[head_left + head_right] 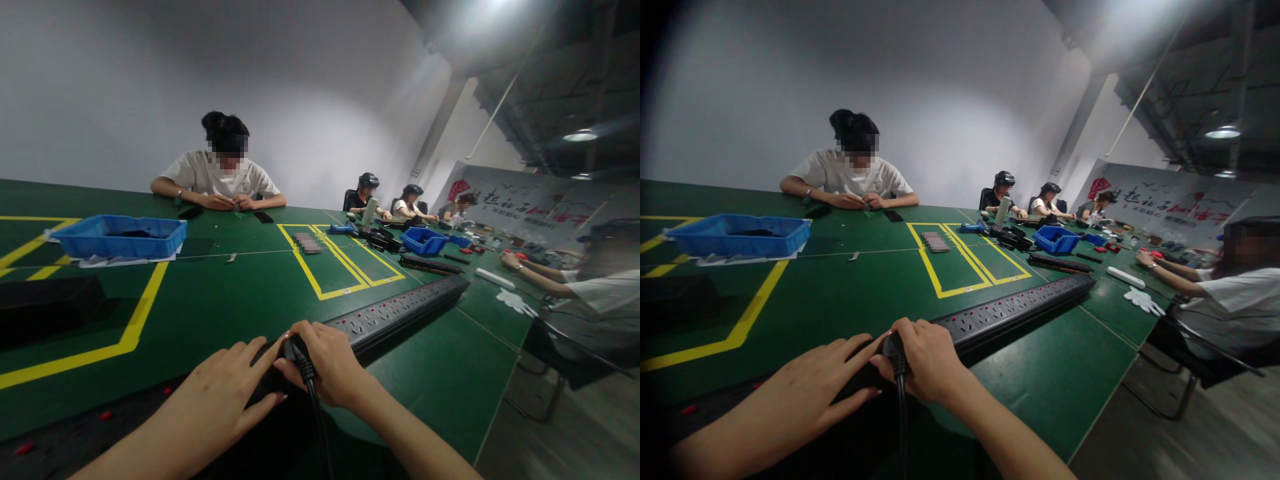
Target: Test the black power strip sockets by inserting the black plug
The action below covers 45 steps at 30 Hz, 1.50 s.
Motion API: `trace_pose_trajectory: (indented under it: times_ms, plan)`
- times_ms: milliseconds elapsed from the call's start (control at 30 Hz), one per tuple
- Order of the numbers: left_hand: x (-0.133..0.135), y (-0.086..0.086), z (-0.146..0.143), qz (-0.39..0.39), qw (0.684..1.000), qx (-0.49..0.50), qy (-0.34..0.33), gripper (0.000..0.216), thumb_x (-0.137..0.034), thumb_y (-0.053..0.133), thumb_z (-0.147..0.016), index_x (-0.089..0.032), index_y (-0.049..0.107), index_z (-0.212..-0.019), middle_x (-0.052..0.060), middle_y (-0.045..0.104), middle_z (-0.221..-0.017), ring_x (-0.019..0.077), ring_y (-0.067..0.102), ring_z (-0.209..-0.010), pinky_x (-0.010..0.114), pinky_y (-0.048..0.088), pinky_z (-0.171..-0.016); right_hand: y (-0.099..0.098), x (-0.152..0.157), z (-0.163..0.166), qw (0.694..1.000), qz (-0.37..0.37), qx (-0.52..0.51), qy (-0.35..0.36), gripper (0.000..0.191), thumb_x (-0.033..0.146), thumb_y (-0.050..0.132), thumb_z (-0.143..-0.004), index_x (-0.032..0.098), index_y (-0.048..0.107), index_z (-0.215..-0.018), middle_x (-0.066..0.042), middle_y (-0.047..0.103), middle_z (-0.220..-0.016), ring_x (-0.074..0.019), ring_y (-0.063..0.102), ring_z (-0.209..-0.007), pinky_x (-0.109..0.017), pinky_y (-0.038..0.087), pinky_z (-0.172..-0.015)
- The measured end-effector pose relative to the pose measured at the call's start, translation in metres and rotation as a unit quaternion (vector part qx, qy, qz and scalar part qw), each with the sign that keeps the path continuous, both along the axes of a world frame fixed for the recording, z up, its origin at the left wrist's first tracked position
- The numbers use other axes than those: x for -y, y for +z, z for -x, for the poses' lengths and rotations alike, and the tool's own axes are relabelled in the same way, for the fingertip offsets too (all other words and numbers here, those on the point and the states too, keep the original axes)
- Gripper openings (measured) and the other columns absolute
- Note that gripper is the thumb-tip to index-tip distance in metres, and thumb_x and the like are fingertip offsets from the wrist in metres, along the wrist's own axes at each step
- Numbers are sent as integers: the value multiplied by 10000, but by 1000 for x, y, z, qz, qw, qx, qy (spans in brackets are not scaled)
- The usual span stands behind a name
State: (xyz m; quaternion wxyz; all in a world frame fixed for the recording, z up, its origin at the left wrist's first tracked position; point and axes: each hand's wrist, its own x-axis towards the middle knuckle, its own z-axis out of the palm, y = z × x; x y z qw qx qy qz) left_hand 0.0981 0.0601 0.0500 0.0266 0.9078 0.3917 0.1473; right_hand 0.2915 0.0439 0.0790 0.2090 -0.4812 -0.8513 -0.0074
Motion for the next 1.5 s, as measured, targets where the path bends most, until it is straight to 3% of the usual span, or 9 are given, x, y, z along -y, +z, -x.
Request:
trace_pose_trajectory:
  times_ms: [533, 767, 900, 1000, 1067, 1167, 1267, 1367, 1500]
  plan:
    - [3, 7, -3, 10, 1000, -25, 0, 511, -484, 368, -810, -265, 401, -1270, 104, 525, -1195, 253, 535, -982, 385, 438, -789, 3, 0, -1, 1000, 9, 19, -1, 359, 506, 415, -839, 191, 463, -1006, -60, 585, -859, -171, 548, -759, -262, 395, -663]
    - [5, 13, -3, 13, 999, -30, -6, 543, -490, 364, -813, -277, 320, -1311, 96, 514, -1202, 251, 527, -984, 397, 429, -809, -5, -2, 1, 1000, 4, -12, -10, 316, 464, 411, -850, 180, 462, -980, -65, 584, -856, -174, 558, -787, -272, 406, -691]
    - [6, 15, -4, 17, 999, -27, -2, 572, -491, 357, -818, -278, 254, -1339, 98, 523, -1177, 253, 527, -968, 402, 431, -798, 2, 1, -5, 990, -39, -125, -41, 256, 423, 426, -846, 187, 442, -945, -13, 561, -751, -133, 540, -645, -233, 397, -596]
    - [6, 17, -4, 13, 1000, -21, 3, 596, -514, 359, -811, -294, 223, -1347, 100, 523, -1174, 259, 525, -974, 408, 426, -797, 16, 0, -21, 950, -132, -267, -99, 221, 402, 409, -853, 201, 423, -943, 15, 521, -712, -108, 499, -576, -213, 389, -551]
    - [7, 17, -3, 14, 1000, -22, 0, 601, -525, 355, -810, -300, 213, -1349, 99, 517, -1186, 259, 519, -985, 408, 420, -805, 25, -3, -31, 931, -153, -303, -134, 191, 389, 374, -871, 209, 412, -923, 36, 499, -651, -102, 477, -527, -204, 370, -516]
    - [6, 16, -2, 17, 1000, -24, -4, 592, -515, 349, -817, -292, 215, -1349, 98, 507, -1198, 251, 508, -1006, 397, 407, -828, 29, -9, -38, 975, -39, -185, -116, 190, 403, 450, -839, 219, 439, -882, 41, 516, -630, -102, 482, -504, -199, 347, -503]
    - [6, 15, -2, 14, 1000, -22, -7, 593, -522, 347, -817, -281, 232, -1346, 97, 509, -1190, 243, 496, -1024, 385, 391, -853, 25, -10, -34, 995, 32, -78, -54, 191, 407, 439, -847, 223, 473, -882, 18, 556, -683, -125, 541, -600, -210, 362, -567]
    - [6, 15, -2, 13, 1000, -24, -5, 597, -530, 339, -816, -284, 223, -1348, 96, 503, -1198, 246, 494, -1026, 391, 392, -850, 23, -8, -28, 998, 56, -29, -17, 195, 402, 410, -864, 219, 478, -870, 8, 571, -693, -133, 558, -622, -213, 357, -580]
    - [7, 17, -2, 15, 1000, -26, -5, 597, -531, 328, -818, -295, 201, -1351, 89, 505, -1197, 248, 500, -1015, 394, 403, -831, 22, -8, -30, 998, 56, -13, -19, 193, 396, 397, -874, 218, 469, -885, 4, 580, -702, -136, 567, -629, -215, 352, -581]
